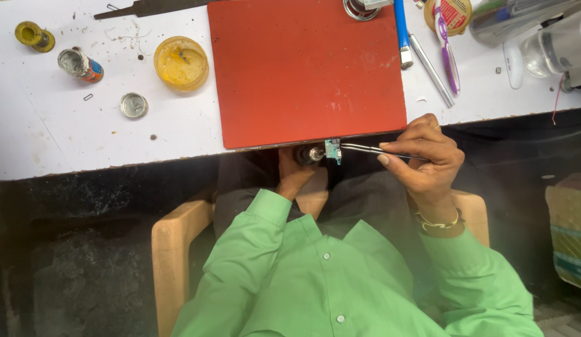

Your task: The person solders a small electronic component held by tweezers, repeatedly dipping the soldering iron into a flux container and applying solder to the component. The person then uses a toothbrush to clean the component and places it on the red mat.

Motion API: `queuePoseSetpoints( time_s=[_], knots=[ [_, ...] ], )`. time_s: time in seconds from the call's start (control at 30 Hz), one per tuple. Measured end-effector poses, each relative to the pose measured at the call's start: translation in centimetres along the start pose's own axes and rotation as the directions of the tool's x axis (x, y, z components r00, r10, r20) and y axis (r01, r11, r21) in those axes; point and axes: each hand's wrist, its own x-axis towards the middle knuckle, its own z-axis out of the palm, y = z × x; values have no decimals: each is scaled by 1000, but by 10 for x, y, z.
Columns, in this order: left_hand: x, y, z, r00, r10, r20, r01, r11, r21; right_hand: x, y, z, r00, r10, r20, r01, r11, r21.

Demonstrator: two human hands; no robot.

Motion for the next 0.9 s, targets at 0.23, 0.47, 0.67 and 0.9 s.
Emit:
queuePoseSetpoints(
  time_s=[0.23,0.47,0.67,0.9],
  knots=[
    [-2,-15,-3,995,-103,15,100,984,148,2,0,-1,998,58,-17,-58,998,14],
    [0,-26,-1,999,22,49,-38,939,343,2,-2,1,995,98,16,-98,994,-39],
    [1,-25,-2,991,-28,129,-32,899,438,0,-8,0,990,131,49,-129,991,-46],
    [-2,-19,-4,996,-28,85,-5,931,364,1,-6,1,992,112,56,-109,993,-47]
  ],
)
